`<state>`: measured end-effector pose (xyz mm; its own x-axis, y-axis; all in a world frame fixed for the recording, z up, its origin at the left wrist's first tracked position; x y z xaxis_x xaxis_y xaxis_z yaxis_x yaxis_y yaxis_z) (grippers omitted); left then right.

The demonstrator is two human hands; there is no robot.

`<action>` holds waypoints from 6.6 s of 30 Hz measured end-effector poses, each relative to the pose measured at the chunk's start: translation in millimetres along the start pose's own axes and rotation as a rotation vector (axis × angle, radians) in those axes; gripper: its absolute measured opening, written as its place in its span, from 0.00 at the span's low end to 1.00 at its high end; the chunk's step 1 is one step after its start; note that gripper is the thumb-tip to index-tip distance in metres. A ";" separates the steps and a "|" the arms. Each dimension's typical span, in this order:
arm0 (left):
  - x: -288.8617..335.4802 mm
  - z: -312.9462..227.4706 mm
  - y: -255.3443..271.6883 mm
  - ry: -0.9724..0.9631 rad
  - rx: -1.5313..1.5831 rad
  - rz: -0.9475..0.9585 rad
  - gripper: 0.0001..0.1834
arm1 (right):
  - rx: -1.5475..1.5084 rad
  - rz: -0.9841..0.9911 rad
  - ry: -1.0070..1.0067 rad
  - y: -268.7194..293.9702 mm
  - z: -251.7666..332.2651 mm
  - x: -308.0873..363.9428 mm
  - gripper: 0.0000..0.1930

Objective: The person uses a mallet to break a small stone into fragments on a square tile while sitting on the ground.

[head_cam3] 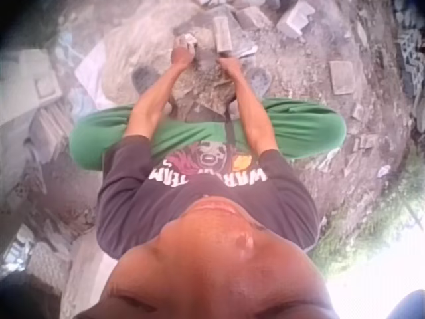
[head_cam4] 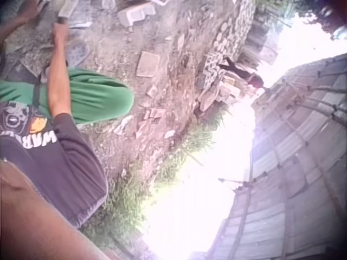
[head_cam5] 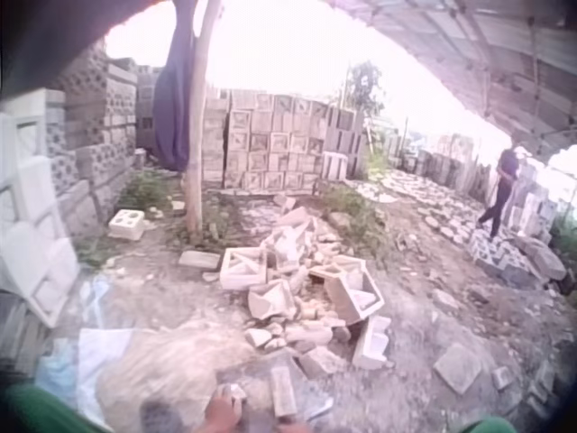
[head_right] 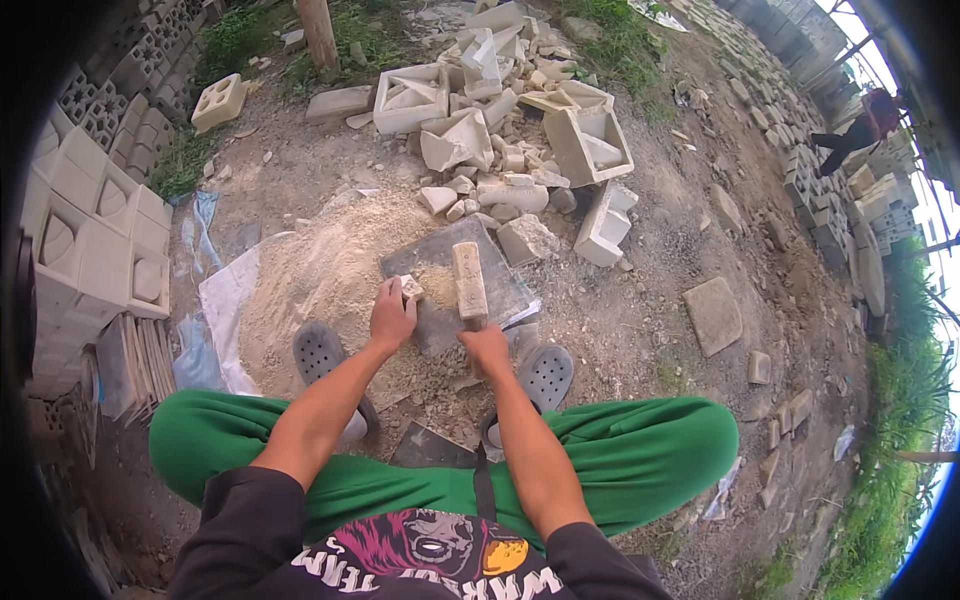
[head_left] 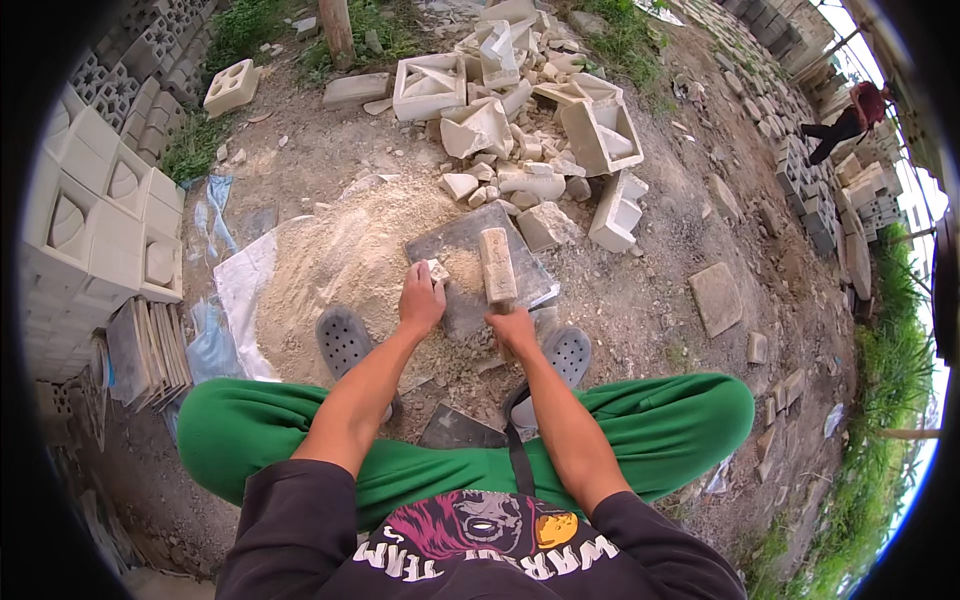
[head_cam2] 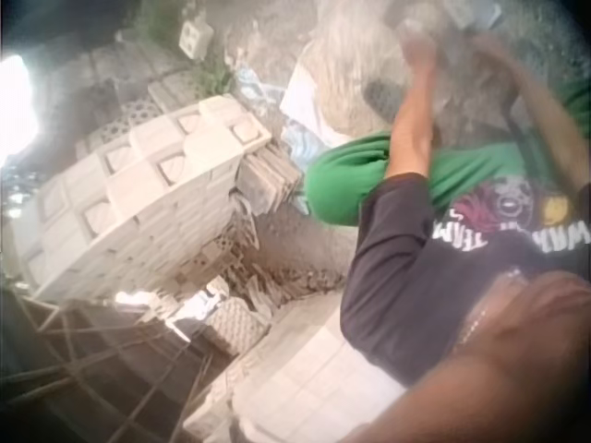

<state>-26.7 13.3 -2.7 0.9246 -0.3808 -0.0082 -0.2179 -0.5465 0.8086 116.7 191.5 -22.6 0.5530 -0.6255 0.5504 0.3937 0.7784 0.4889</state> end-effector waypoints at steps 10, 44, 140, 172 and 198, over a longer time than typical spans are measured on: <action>-88.4 4.8 10.1 -0.028 -0.174 0.288 0.33 | 0.041 -0.029 0.019 1.9 -5.4 -2.4 0.17; -26.2 -16.5 3.1 -0.131 -0.039 0.082 0.31 | 0.267 -0.121 0.173 -4.4 50.4 1.4 0.16; 2.4 -23.1 27.9 -0.287 -0.096 0.104 0.19 | -0.405 0.125 -0.214 9.1 33.0 -5.5 0.13; -13.0 -10.5 8.0 -0.065 0.082 -0.080 0.18 | -0.006 -0.027 0.271 -12.9 37.0 10.0 0.12; -25.9 -13.9 18.7 -0.151 -0.088 0.135 0.14 | -0.050 -0.148 0.344 21.0 134.6 24.2 0.15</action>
<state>-50.4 23.4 20.8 0.8305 -0.5566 0.0208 -0.3021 -0.4188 0.8563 39.5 185.5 92.1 0.6986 -0.6831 0.2131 0.5180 0.6882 0.5081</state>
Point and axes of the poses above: each hand's wrist, its own x-axis away from the middle knuckle, its own y-axis out of the back of the hand, z = x × y, the point moved 3 cm from there along -x, towards the middle knuckle, and after that the axes turned 7 degrees about -z, right-handed, at the moved point
